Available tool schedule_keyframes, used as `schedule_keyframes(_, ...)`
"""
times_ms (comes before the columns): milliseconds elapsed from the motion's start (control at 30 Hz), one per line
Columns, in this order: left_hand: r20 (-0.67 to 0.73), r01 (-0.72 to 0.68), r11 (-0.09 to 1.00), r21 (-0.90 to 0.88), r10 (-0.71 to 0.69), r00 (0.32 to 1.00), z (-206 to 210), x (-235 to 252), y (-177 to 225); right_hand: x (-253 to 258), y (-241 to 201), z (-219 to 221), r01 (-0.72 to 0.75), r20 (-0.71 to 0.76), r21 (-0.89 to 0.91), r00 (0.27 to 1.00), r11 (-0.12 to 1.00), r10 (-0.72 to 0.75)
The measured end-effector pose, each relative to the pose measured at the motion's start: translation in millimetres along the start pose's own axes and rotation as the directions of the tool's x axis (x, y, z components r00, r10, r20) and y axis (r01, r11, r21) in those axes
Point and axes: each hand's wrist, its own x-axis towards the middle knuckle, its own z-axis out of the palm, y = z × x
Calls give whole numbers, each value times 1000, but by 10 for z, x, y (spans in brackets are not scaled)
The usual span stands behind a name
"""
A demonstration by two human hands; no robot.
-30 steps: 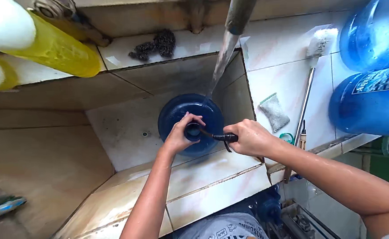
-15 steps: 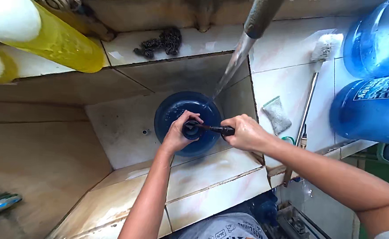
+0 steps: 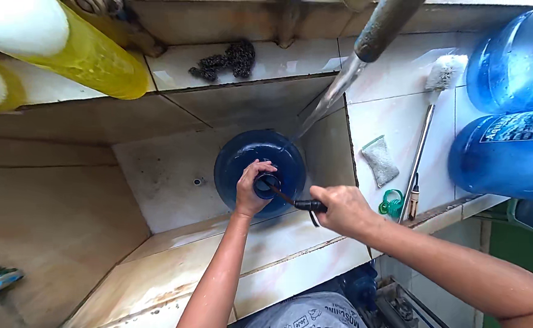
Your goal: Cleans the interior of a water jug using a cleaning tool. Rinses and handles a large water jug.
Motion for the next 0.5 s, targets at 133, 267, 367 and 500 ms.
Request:
schedule_keyframes(133, 9, -1, 1000, 6, 1, 1000, -41, -7, -9, -57, -156, 102, -17, -37, 3, 999, 1000, 17)
schedule_keyframes(267, 15, -12, 1000, -4, 12, 1000, -88, 14, -43, 177, -241, -232, -214, 257, 59, 947, 975, 192)
schedule_keyframes(367, 16, -22, 1000, 4, 22, 1000, -51, 75, -32, 355, -252, -440, -273, 305, 70, 922, 959, 240)
schedule_keyframes(500, 15, -20, 999, 29, 19, 1000, -29, 50, -16, 294, -225, -346, -316, 330, 247, 916, 916, 227)
